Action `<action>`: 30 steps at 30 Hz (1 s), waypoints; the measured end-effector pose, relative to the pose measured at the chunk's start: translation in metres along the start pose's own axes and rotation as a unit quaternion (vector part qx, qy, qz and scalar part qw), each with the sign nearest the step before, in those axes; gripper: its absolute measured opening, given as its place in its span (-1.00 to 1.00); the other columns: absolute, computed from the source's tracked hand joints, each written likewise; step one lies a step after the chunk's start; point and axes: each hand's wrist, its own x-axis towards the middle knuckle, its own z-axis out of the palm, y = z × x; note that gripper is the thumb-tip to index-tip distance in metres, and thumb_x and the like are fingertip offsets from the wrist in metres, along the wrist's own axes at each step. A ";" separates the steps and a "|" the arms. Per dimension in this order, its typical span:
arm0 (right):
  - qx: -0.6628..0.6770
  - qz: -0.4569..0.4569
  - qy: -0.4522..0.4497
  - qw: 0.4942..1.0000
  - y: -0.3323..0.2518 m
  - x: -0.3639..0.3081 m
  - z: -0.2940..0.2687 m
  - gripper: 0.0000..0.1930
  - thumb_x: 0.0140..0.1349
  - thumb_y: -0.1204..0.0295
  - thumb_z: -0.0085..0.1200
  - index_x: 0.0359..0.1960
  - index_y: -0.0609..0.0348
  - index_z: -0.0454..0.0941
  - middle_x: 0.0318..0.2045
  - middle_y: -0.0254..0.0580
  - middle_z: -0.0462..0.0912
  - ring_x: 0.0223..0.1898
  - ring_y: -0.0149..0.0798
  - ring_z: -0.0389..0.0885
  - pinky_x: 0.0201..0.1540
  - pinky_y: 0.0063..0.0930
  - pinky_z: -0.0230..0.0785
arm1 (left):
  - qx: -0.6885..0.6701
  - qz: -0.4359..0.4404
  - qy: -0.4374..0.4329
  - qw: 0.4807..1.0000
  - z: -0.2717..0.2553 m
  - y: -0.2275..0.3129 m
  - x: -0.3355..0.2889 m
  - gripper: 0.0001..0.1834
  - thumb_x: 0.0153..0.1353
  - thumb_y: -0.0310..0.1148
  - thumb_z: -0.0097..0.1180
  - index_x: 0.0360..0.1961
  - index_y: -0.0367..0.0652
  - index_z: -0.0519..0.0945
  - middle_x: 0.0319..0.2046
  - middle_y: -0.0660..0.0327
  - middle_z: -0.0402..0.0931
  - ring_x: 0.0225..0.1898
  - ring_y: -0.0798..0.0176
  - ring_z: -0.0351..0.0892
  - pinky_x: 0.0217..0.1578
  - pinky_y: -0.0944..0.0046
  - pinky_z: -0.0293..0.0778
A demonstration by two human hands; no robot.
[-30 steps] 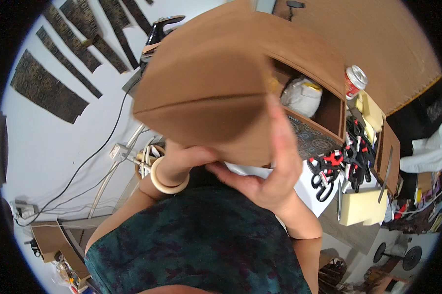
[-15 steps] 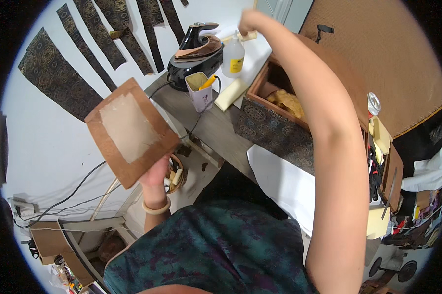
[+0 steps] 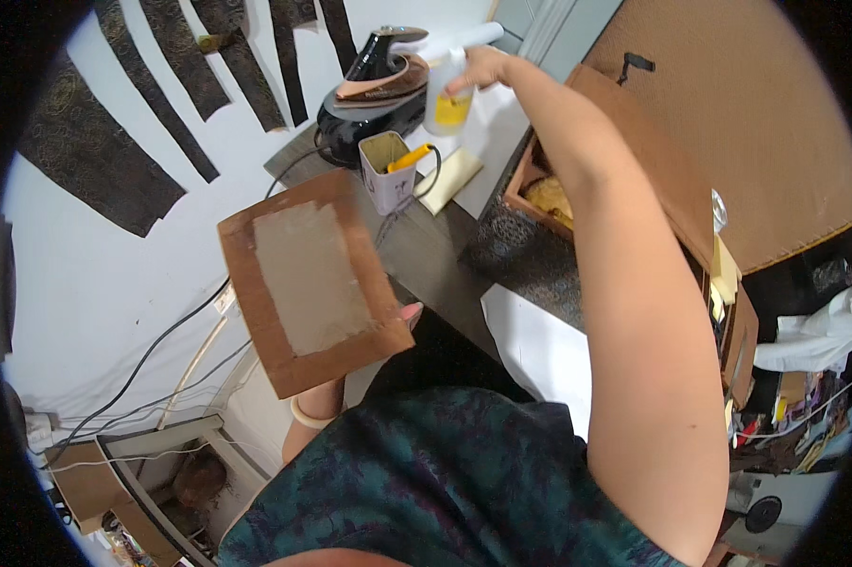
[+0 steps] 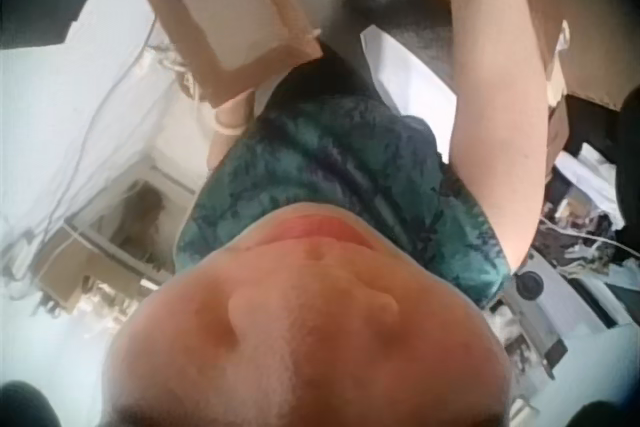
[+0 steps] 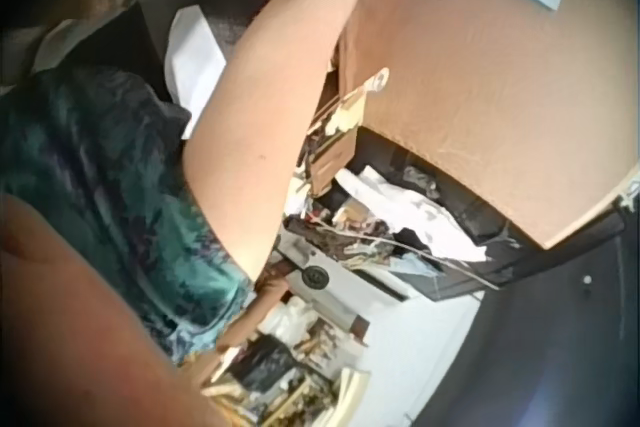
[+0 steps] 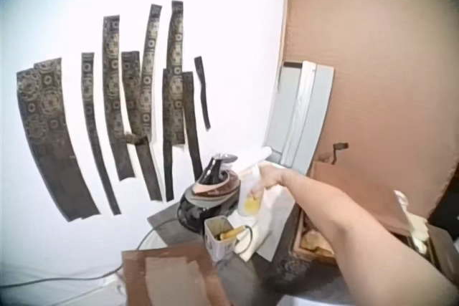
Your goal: The person uses a utility knife to cut a piece of brown material, then irons it. They place the material into a patterned box, adjust the fit, and apply glue to the edges.
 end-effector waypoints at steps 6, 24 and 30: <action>0.046 -0.257 0.167 0.951 -0.083 -0.125 -0.069 -0.22 -0.01 0.30 0.53 0.25 0.29 0.44 0.06 -0.07 0.68 0.15 -0.19 0.63 0.19 -0.27 0.55 | 0.021 -0.114 -0.028 0.993 0.007 -0.025 0.027 -0.24 0.54 0.20 -0.17 0.53 -0.10 0.22 0.47 0.11 0.27 0.46 -0.01 0.28 0.44 -0.09 0.25; 0.312 0.057 0.606 0.730 0.072 -0.601 0.222 -0.08 0.02 0.34 0.56 0.37 0.14 0.20 0.23 -0.15 0.43 0.30 -0.20 0.43 0.40 -0.19 0.25 | 0.535 -0.282 -0.058 0.794 0.068 -0.163 0.067 -0.40 0.53 -0.12 0.13 0.41 -0.27 0.36 0.27 0.06 0.51 0.22 0.29 0.55 0.23 0.27 0.48; 0.327 0.083 0.566 0.752 0.100 -0.591 0.266 0.08 -0.04 0.37 0.59 0.47 0.14 0.10 0.37 -0.06 0.36 0.43 -0.11 0.33 0.46 -0.10 0.19 | 0.683 -0.111 -0.118 0.712 0.075 -0.192 0.072 -0.55 0.49 -0.42 0.16 0.34 -0.29 0.48 0.26 0.06 0.56 0.26 0.24 0.54 0.24 0.21 0.48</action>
